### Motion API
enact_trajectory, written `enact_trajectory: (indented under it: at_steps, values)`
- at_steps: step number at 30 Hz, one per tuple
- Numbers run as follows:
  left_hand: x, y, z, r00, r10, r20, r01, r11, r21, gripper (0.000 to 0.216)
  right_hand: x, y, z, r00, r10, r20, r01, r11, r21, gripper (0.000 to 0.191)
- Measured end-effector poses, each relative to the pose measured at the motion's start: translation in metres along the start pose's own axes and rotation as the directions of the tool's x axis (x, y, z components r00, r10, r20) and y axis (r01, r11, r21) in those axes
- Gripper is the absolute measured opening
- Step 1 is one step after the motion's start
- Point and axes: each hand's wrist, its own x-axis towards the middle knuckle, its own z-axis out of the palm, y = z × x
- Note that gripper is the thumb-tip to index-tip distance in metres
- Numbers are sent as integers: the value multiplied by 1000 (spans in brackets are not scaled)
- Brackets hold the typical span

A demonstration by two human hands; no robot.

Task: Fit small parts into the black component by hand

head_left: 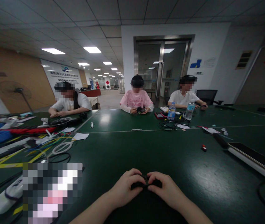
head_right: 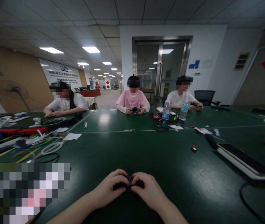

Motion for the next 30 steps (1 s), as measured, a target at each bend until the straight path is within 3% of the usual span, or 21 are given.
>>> enact_trajectory:
  at_steps: [11, 20, 30]
  values:
    - [0, -3, 2, 1000, -12, -5, 12, 1000, -4, 27, 0, -1, 1, 1000, -19, -17, 18, 1000, -11, 7]
    - [0, -2, 2, 999, -29, -19, 28, 1000, -12, 32, 1, 0, 1, 999, -4, -36, 2, 998, -63, 28]
    - [1, 3, 0, 1000, -21, 18, 20, 1000, 19, 30, 0, 4, 2, 999, -34, -14, 33, 997, -66, 23]
